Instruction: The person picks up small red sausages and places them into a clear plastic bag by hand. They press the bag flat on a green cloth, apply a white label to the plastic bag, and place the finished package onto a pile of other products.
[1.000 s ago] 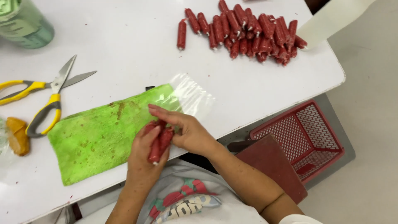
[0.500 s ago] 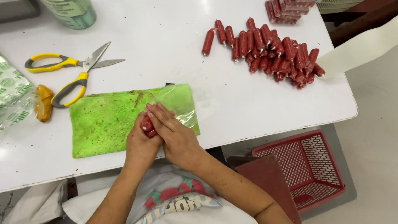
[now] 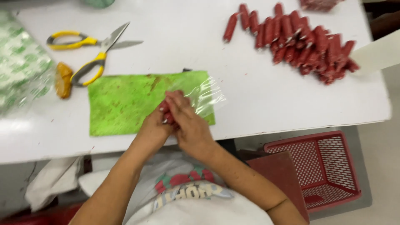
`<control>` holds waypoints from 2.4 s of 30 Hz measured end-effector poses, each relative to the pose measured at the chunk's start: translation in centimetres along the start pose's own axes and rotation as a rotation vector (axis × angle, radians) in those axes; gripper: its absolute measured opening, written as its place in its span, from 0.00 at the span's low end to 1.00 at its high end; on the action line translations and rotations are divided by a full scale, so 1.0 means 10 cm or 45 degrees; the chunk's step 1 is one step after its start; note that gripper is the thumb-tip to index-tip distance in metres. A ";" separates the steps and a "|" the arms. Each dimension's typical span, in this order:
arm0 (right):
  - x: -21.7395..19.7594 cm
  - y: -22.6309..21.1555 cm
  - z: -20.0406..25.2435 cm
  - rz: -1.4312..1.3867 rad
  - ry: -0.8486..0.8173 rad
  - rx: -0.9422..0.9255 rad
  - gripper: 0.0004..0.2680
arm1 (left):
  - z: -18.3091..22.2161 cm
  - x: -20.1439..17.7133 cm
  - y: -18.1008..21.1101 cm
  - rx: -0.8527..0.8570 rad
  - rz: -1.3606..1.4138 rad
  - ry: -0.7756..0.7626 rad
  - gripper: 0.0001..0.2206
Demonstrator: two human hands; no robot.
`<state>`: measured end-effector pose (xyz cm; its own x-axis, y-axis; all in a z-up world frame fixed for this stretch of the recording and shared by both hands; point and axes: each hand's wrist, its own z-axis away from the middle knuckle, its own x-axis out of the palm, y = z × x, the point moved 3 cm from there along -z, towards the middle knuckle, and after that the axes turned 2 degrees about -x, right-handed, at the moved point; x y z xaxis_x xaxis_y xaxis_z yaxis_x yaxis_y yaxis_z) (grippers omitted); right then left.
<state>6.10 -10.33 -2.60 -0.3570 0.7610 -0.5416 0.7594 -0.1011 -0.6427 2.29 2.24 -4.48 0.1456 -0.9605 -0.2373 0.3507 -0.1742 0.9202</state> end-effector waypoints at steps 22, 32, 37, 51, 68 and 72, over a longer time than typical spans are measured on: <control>0.02 -0.11 -0.20 0.139 -0.307 0.000 0.23 | -0.39 0.11 0.34 -0.126 0.701 -0.014 0.23; -0.63 1.05 -0.10 0.090 0.153 0.430 0.12 | 0.09 -0.36 0.31 0.171 -0.012 0.241 0.32; -0.62 1.01 -0.10 -0.014 0.142 0.464 0.10 | -0.22 -0.25 -0.06 0.342 -0.450 0.321 0.16; -0.68 0.66 -0.23 0.229 0.070 -0.075 0.10 | -0.24 -0.36 0.34 0.401 -1.137 -0.049 0.12; -2.40 2.48 -1.06 0.800 0.426 0.125 0.11 | -0.33 -0.54 0.07 0.441 -0.901 -0.408 0.23; -2.50 3.24 -1.63 0.834 0.102 0.304 0.10 | -0.01 -0.88 -0.04 0.459 -0.712 -0.093 0.20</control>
<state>48.49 -22.25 -1.05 0.1811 0.5392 -0.8225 0.6608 -0.6861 -0.3043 0.98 10.78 -2.80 -0.0360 -0.7144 -0.6988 0.0218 -0.6997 0.7141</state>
